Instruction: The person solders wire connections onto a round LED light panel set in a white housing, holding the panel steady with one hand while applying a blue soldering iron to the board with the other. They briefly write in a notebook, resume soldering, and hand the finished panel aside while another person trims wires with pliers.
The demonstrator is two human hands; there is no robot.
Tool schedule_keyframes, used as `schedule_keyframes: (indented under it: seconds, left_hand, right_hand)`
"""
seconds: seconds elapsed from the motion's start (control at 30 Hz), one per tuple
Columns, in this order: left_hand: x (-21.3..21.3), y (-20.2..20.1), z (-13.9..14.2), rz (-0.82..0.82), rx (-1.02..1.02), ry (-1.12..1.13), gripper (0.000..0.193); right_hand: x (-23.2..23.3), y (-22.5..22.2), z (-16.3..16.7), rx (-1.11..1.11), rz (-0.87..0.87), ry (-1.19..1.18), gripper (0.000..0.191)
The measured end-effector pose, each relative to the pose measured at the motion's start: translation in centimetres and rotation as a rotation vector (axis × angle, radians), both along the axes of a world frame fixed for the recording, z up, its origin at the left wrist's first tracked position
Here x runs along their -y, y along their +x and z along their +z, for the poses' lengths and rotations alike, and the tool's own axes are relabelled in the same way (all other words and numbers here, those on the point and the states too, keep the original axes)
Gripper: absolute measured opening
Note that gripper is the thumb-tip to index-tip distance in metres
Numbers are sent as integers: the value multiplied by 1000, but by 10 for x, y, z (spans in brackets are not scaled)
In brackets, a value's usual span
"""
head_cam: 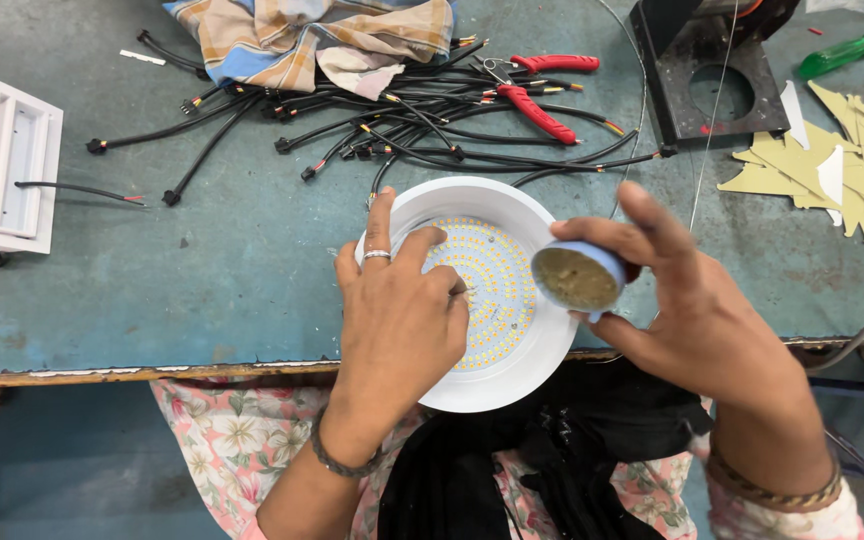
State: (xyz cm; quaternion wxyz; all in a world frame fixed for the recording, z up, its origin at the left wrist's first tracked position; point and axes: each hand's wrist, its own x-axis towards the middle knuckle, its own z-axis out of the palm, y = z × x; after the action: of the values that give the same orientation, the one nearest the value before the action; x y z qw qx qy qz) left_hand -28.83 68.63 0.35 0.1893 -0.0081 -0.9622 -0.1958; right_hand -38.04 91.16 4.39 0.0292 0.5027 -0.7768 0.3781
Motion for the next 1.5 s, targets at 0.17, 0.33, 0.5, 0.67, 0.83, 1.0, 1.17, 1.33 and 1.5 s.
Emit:
schedule_keyframes:
  seconds: [0.17,0.33,0.5,0.67,0.83,1.0,1.17,1.33,1.5]
  left_hand:
    - [-5,-11,-5,8,2,-29,7]
    - [-18,-15,2,13,-29,-43,7]
    - [-13,-5,8,6,-47,-21,8]
    - [20,8,1,0,-52,-16,7]
    - [48,9,-14,24,-64,-20,8]
    - [64,4,-25,49,-76,-41,10]
    - [64,-3,-27,71,-52,-77,11]
    - [54,-5,-21,69,-16,-55,12]
    - [60,-3,-20,66,1,-49,11]
  right_hand:
    - [2,2,-15,112,-103,98,112]
    - [12,1,-9,158,-180,326,119]
    - [28,9,7,64,-165,232,122]
    - [41,18,-11,18,-227,91,117]
    - [39,22,-27,22,-366,-6,118]
    - [40,22,-41,89,-405,-168,120]
    - [31,16,-60,101,-372,-220,127]
    - [-4,10,-67,37,-507,-138,125]
    - [-22,9,-90,67,-604,-155,122]
